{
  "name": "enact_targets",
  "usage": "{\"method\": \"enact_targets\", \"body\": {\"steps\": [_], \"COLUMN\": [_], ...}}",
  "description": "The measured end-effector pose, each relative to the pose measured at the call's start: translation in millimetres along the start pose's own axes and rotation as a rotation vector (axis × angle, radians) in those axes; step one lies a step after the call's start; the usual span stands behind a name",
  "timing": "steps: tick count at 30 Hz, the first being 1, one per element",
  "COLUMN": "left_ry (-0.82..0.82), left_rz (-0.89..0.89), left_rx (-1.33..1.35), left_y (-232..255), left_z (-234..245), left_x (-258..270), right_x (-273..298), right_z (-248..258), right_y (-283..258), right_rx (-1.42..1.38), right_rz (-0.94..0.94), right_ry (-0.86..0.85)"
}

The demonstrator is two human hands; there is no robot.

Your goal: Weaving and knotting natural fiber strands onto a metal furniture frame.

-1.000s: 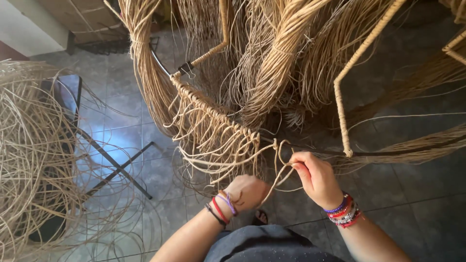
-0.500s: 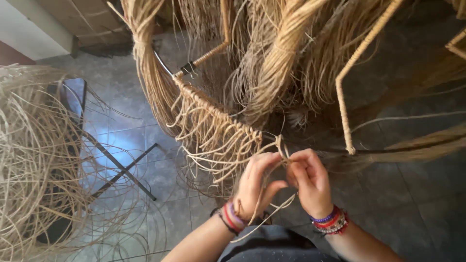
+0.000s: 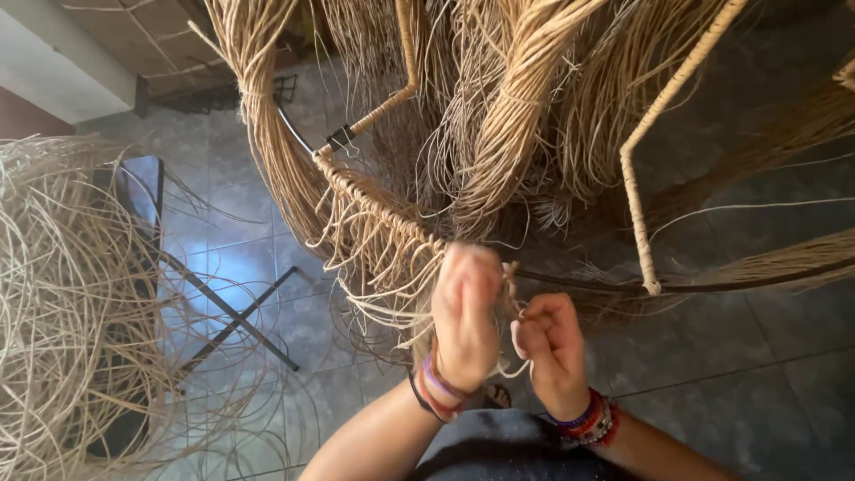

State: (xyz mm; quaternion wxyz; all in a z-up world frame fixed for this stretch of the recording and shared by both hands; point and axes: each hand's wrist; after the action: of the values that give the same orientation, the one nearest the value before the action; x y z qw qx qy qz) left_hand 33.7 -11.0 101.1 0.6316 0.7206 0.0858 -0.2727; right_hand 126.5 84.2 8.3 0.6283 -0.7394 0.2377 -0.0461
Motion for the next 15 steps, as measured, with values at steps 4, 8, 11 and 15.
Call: {"method": "enact_targets", "body": {"steps": [4, 8, 11, 15], "left_ry": [0.033, 0.103, 0.127, 0.119], "left_rz": [0.197, 0.411, 0.434, 0.407], "left_rx": [0.734, 0.973, 1.050, 1.075], "left_y": [1, 3, 2, -14], "left_z": [-21, -24, -21, -24], "left_x": [-13, -28, -49, -64], "right_x": [0, 1, 7, 15], "right_z": [7, 17, 30, 43], "right_y": [-1, -2, 17, 35], "right_rx": [0.032, 0.415, 0.483, 0.447], "right_rz": [-0.011, 0.061, 0.127, 0.180], "right_ry": [-0.045, -0.002, 0.007, 0.005]}}
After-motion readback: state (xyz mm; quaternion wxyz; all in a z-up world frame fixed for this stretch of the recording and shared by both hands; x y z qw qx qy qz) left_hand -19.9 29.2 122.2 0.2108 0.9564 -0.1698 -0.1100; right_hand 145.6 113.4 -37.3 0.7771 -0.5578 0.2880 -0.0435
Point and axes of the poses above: each hand's wrist, its own x-axis away from the middle knuckle, its own z-axis out of the back of the hand, y = z × x, and after that the axes turned 2 degrees about x, right-handed
